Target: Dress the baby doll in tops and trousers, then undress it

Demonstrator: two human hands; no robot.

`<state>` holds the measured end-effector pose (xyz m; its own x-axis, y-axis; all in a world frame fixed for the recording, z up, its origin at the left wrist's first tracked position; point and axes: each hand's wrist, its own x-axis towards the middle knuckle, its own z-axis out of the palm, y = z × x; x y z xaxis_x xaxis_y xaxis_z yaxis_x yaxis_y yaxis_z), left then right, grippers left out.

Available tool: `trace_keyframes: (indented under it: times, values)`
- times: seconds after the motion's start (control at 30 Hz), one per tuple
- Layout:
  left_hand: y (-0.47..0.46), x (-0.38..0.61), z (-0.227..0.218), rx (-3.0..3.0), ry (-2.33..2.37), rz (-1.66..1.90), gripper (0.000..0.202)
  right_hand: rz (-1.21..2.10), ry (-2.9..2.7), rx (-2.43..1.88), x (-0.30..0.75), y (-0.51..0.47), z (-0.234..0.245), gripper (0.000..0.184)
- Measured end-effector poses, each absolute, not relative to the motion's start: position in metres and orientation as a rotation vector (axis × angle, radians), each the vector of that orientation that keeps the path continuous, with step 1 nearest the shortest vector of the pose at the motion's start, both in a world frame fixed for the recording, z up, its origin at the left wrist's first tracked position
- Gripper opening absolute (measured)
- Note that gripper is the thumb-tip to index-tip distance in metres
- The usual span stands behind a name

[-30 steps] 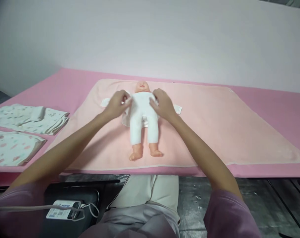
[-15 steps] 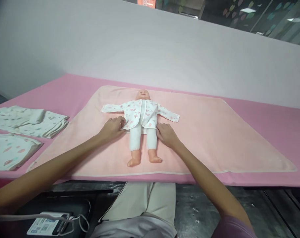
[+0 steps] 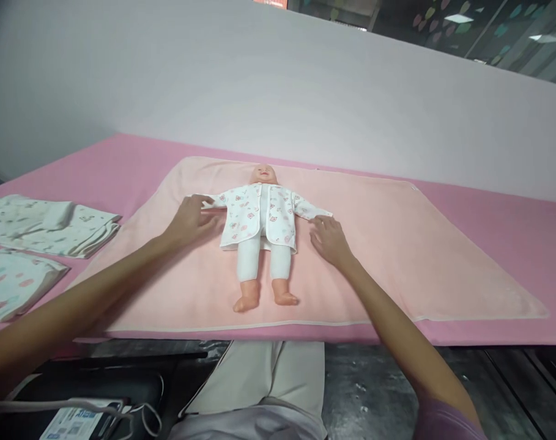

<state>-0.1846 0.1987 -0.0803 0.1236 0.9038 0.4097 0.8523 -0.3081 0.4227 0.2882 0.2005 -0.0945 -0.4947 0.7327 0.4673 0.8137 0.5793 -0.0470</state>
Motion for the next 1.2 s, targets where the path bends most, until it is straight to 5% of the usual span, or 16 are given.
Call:
trace_keyframes:
  times: [0.1, 0.3, 0.6, 0.93, 1.2]
  values:
    - [0.250, -0.195, -0.085, 2.357, 1.879, 0.838, 0.071, -0.203, -2.246, -1.512, 0.281, 0.240, -0.096, 0.062]
    - [0.306, -0.184, -0.075, 2.439, 1.983, 0.602, 0.047, -0.240, -2.243, -1.536, 0.273, 0.310, -0.087, 0.041]
    - [0.314, -0.191, -0.083, 2.204, 2.073, 0.730, 0.039, -0.075, -2.110, -1.541, 0.297, 0.335, -0.118, 0.051]
    - [0.326, -0.262, -0.107, 2.072, 2.142, 0.713, 0.071, 0.113, -1.948, -1.614, 0.328, 0.337, -0.141, 0.068]
    - [0.321, -0.255, -0.098, 1.799, 2.346, 0.831, 0.051, 0.067, -1.735, -1.795, 0.348, 0.337, -0.139, 0.057]
